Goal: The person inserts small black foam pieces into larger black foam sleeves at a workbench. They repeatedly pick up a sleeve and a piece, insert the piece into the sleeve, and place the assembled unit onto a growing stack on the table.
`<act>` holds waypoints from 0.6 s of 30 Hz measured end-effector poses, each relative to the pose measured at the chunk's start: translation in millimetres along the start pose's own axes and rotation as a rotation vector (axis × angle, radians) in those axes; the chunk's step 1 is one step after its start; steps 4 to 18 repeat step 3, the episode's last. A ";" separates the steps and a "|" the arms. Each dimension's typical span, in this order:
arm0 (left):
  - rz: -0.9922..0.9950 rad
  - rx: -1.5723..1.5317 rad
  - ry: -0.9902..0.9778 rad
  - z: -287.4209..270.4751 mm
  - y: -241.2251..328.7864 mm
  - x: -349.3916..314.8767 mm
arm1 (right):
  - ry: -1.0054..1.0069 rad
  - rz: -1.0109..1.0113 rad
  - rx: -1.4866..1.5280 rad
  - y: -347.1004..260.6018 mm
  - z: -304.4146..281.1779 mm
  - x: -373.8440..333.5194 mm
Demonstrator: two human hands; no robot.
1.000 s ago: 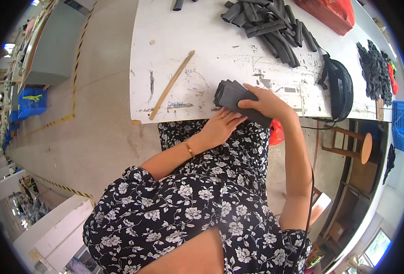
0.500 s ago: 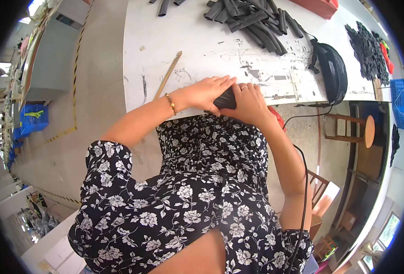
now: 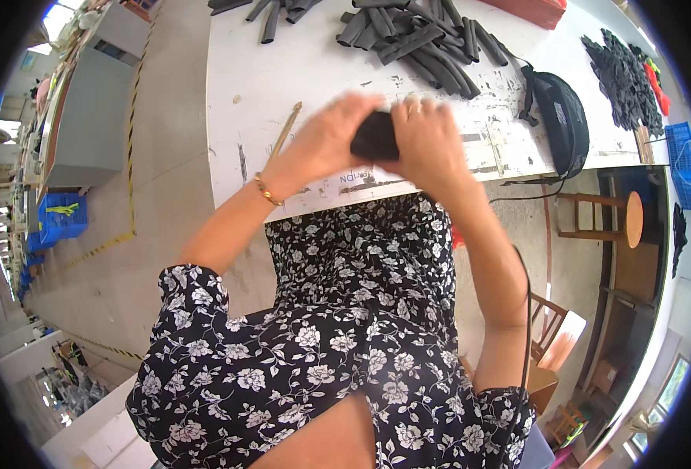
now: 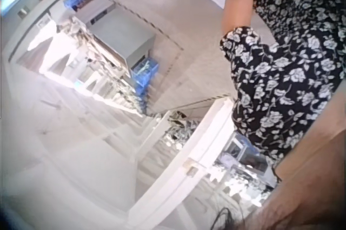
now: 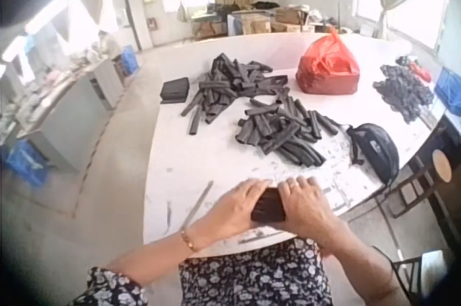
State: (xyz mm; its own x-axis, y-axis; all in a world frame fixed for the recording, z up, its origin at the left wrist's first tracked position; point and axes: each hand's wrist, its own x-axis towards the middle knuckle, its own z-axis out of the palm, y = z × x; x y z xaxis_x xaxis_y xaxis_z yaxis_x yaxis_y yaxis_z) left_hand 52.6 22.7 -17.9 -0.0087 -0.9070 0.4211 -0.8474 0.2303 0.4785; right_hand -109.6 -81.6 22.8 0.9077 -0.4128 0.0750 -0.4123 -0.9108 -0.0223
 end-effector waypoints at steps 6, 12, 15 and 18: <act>-0.016 -0.326 0.365 -41.5 3.7 22.3 | 0.282 -0.013 -0.010 10.9 -38.1 20.6; -0.016 -0.326 0.365 -41.5 3.7 22.3 | 0.282 -0.013 -0.010 10.9 -38.1 20.6; -0.016 -0.326 0.365 -41.5 3.7 22.3 | 0.282 -0.013 -0.010 10.9 -38.1 20.6; -0.016 -0.326 0.365 -41.5 3.7 22.3 | 0.282 -0.013 -0.010 10.9 -38.1 20.6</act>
